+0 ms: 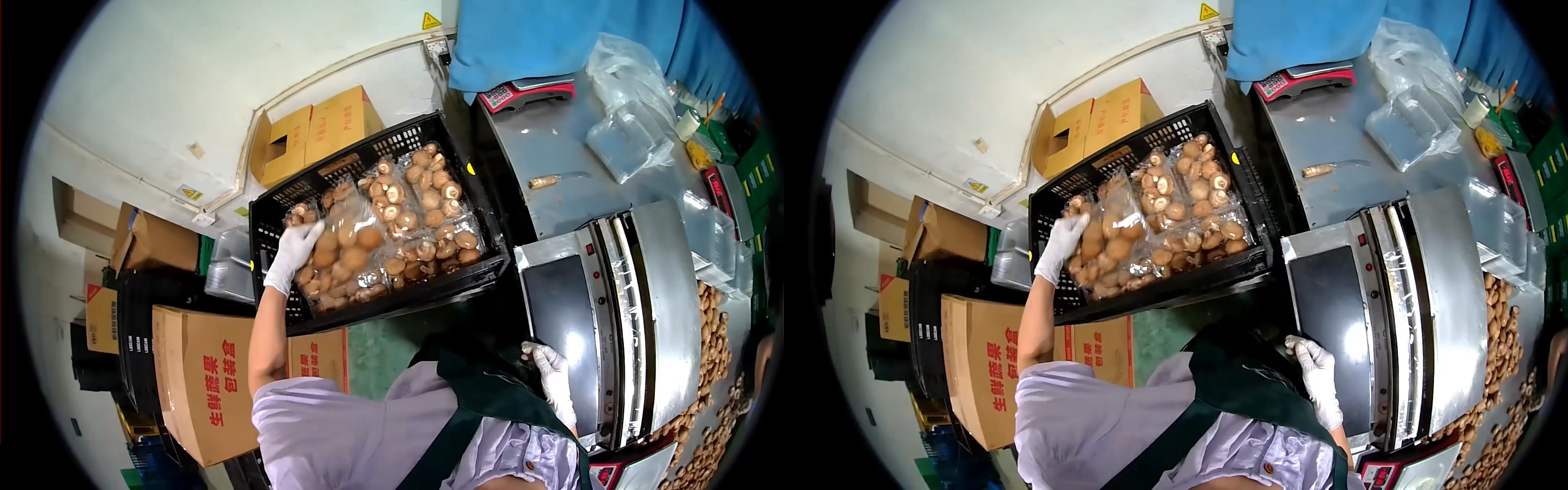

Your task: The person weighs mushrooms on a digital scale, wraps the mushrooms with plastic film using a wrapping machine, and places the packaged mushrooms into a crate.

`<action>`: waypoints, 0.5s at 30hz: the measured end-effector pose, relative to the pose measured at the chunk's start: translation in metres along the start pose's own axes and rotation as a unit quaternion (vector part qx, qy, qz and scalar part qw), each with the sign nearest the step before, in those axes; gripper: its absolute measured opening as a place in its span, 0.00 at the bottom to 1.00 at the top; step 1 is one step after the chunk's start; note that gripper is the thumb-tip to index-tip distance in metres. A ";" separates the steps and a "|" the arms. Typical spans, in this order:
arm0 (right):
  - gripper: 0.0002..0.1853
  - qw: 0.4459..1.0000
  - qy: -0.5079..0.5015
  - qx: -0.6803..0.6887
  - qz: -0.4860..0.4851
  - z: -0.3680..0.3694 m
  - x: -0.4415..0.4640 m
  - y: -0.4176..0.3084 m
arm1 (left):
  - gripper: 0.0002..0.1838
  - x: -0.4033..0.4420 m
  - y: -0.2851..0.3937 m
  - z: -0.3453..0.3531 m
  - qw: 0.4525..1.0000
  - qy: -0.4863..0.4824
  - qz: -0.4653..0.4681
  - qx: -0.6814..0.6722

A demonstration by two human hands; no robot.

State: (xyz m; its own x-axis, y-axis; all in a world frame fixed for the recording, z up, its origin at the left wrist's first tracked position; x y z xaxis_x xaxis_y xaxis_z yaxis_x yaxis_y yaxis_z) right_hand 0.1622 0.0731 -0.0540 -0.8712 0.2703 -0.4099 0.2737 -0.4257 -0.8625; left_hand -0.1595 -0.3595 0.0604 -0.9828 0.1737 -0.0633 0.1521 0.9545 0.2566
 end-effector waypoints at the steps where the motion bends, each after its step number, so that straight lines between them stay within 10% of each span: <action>1: 0.10 1.000 -0.004 -0.004 0.005 0.002 -0.002 -0.001 | 0.27 -0.007 -0.026 0.020 0.998 -0.052 -0.008 0.020; 11: 0.10 0.999 0.014 -0.028 0.015 0.002 0.002 -0.011 | 0.10 -0.047 -0.010 0.091 0.935 0.034 0.069 0.347; 15: 0.13 1.000 0.010 -0.028 -0.010 -0.002 0.002 -0.006 | 0.12 -0.026 0.043 0.075 0.958 0.135 0.119 0.223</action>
State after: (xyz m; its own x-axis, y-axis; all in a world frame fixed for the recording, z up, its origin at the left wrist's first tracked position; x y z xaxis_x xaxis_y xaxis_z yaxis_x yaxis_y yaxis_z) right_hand 0.1592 0.0777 -0.0502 -0.8687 0.2960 -0.3972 0.2785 -0.3713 -0.8858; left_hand -0.1194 -0.3046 0.0008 -0.8968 0.3873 0.2137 0.3452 0.9149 -0.2092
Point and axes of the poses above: each hand's wrist, its own x-axis towards the middle knuckle, its own z-axis out of the palm, y = z × x, the point moved 7 cm from there along x, towards the middle knuckle, and after that the axes turned 9 degrees about x, right-handed, at the moved point
